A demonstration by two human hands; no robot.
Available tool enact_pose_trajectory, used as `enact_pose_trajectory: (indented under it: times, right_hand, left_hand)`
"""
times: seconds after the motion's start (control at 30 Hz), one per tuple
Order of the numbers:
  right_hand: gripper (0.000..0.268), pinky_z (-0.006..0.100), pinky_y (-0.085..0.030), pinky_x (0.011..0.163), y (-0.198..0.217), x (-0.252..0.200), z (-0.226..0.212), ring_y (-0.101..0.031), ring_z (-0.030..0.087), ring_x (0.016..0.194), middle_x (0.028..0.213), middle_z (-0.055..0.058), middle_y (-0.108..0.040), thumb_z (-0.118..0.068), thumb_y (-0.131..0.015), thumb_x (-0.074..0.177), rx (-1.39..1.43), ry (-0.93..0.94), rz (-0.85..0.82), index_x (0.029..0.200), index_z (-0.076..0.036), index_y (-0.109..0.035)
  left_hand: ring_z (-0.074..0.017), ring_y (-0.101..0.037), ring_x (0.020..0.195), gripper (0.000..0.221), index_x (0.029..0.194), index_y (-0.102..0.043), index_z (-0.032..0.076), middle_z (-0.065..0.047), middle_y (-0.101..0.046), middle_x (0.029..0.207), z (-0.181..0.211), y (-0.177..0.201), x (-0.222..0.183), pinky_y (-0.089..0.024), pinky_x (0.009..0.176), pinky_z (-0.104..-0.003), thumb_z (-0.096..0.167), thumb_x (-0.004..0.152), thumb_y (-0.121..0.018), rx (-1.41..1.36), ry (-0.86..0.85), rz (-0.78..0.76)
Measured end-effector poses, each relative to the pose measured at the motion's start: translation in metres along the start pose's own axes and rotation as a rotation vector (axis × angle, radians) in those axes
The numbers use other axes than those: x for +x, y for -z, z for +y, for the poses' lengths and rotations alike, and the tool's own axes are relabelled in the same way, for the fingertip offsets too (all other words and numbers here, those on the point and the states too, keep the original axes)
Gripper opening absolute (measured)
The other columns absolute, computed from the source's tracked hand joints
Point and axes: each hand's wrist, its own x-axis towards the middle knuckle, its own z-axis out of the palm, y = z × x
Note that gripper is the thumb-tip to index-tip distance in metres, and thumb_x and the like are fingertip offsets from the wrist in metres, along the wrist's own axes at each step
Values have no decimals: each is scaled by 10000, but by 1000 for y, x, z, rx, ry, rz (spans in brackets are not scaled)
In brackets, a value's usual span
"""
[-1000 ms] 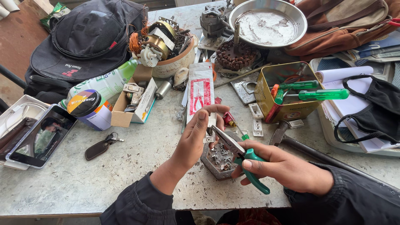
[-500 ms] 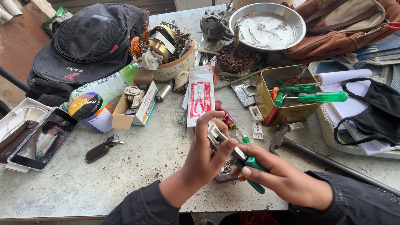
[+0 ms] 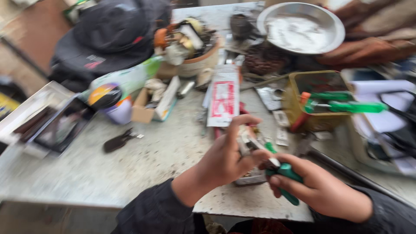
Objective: The person disassembles a small white electrical component using a screwdriver and pliers. They remove internal metal contacts and adjust parts within the housing, then reassemble the component on a cluttered workbench.
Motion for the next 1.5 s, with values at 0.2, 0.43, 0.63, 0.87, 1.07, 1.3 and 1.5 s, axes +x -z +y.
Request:
enact_pose_trajectory:
  times: [0.2,0.43,0.63,0.87,1.07,1.3,1.5]
  right_hand:
    - [428,486,-610,851,9,8,29,-737,296,950,1046,199,-661,-167,-627,1030,264,47,129,1402,6,-507]
    - [434,547,-610,864,13,17,50,-749,359,985,1085,229,-703,-135,-592,1043,328,101,202,1428,37,-490]
    - [442,493,-590,893,6,18,53,-758,321,998,1076,208,-684,-152,-596,1042,272,107,219,1434,18,-486]
    - [435,524,-582,790,7,19,48,-701,332,913,1042,225,-681,-143,-563,1051,526,79,124,1439,49,-516]
    - [368,555,-582,742,4,19,33,-650,329,849,943,203,-621,-139,-558,1060,694,-9,-26,1369,55,-511]
    - [367,514,-543,732,-3,17,18,-606,296,849,932,170,-579,-170,-559,1059,759,-90,-124,1331,74,-519]
    - [336,515,-513,745,-6,12,15,-584,329,875,944,179,-554,-146,-539,1087,936,145,-175,1350,57,-491]
  left_hand:
    - [-146,-705,909,822,1615,-233,55,-182,-554,1332,0,-5,2,-635,704,-234,296,1006,-730,13,-174,132]
    - [-185,-741,940,687,1591,-276,13,-158,-479,1581,-3,0,-3,-652,778,-259,124,1042,-673,336,-204,179]
    - [-303,-701,1075,800,1639,-117,-23,-231,-464,1542,2,-7,-1,-616,897,-334,39,1015,-614,343,-307,271]
    - [-218,-743,845,757,1640,-274,61,-171,-666,1174,6,3,0,-613,805,-340,59,974,-634,297,-159,184]
    - [-208,-687,668,695,1527,-489,79,-107,-658,781,10,33,3,-548,653,-370,110,857,-671,360,22,44]
    - [-189,-730,726,678,1467,-555,64,-129,-700,796,10,58,1,-588,721,-350,153,809,-690,338,17,-117]
    - [-233,-734,700,847,1614,-280,47,-197,-627,1432,-1,33,10,-611,700,-321,366,944,-687,338,-79,-29]
